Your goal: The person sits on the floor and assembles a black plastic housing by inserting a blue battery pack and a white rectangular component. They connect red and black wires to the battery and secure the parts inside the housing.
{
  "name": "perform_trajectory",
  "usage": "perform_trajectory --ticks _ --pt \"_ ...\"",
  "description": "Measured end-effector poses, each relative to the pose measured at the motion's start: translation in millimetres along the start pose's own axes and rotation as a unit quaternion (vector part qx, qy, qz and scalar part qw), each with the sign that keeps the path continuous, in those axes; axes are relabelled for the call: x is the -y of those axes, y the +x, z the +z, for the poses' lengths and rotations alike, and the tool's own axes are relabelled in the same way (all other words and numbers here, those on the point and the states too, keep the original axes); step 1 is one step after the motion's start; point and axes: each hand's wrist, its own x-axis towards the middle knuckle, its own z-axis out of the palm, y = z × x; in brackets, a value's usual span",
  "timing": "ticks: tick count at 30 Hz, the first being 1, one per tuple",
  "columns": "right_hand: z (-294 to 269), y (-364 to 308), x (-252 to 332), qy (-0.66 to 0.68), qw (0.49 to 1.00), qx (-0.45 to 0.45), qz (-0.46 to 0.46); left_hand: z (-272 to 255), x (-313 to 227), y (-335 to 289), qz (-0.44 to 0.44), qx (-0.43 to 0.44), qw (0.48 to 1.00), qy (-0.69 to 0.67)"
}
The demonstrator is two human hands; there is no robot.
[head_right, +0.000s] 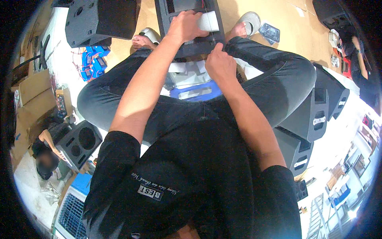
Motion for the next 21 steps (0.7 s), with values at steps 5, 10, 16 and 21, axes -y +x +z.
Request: perform_trajectory --ticks 5,10,16,21 --pt "1.5 0.6 -1.7 0.012 1.0 0.013 0.012 -1.3 6.4 0.6 0.016 0.018 1.0 0.008" --pt "2.0 0.3 -1.3 -0.003 1.0 0.003 0.0 3.6 4.3 1.4 0.012 0.009 1.0 -0.004" --pt "3.2 -0.1 -1.7 -0.014 1.0 0.0 -0.001 8.6 5.3 1.0 0.014 -0.013 1.0 -0.021" --pt "3.2 -0.6 -0.9 -0.027 1.0 0.003 0.001 9.2 5.3 0.8 0.008 -0.015 1.0 -0.015"
